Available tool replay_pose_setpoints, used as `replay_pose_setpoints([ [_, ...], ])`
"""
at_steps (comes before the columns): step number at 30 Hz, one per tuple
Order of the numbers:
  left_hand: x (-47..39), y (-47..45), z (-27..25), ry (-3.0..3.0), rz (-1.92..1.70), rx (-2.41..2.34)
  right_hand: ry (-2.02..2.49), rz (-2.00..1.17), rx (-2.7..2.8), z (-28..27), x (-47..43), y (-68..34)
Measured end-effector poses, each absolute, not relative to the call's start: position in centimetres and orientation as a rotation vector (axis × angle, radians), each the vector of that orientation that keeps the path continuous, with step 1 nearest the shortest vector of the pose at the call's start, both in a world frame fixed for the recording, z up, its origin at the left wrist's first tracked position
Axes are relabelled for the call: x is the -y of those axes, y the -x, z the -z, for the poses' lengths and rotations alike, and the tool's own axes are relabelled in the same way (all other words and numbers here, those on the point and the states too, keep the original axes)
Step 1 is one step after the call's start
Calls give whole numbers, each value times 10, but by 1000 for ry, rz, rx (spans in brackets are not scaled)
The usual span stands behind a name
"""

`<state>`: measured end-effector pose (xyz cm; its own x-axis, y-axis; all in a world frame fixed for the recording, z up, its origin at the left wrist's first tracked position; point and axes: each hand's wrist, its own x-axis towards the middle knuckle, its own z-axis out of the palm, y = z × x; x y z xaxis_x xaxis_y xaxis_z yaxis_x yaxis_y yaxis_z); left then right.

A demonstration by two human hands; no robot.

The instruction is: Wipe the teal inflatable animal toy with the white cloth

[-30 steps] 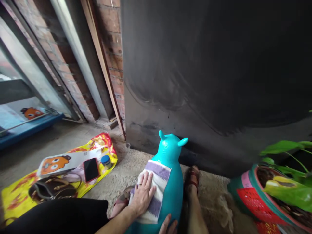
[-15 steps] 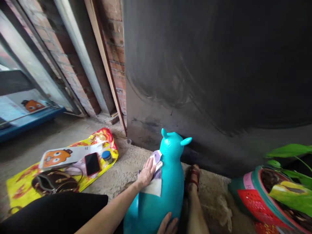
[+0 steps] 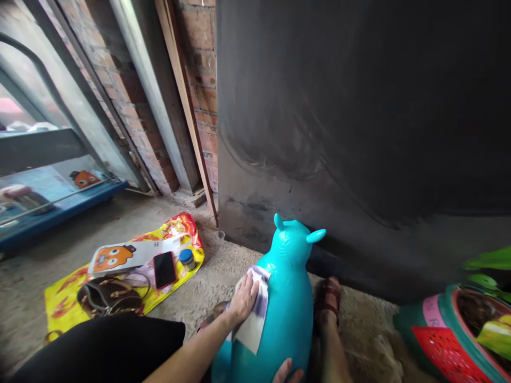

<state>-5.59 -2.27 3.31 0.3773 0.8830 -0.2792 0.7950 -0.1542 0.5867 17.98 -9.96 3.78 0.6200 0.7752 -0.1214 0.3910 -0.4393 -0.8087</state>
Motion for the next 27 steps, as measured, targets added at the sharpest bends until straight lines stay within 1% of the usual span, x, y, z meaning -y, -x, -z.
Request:
replay_pose_setpoints([
  [4, -12, 39, -26, -1948, -259, -1383, 2127, -622, 898, -35, 98, -184],
  [7, -10, 42, -26, -1915, -281, -1374, 2185, -638, 909, -39, 98, -185],
  [10, 17, 59, -32, -1895, -249, -1373, 2228, -678, 935, -48, 100, -179],
  [16, 111, 98, -43, -1855, -160, -1558, 2214, -717, 956, -69, 110, -164],
  [19, 132, 100, -49, -1887, -112, -1616, 2201, -710, 939, -77, 114, -161],
  [23, 110, 77, -60, -2067, -56, -1642, 2201, -715, 904, -90, 112, -162],
  [27, 71, 36, -67, -2216, -140, -1670, 2208, -760, 884, -97, 127, -147],
])
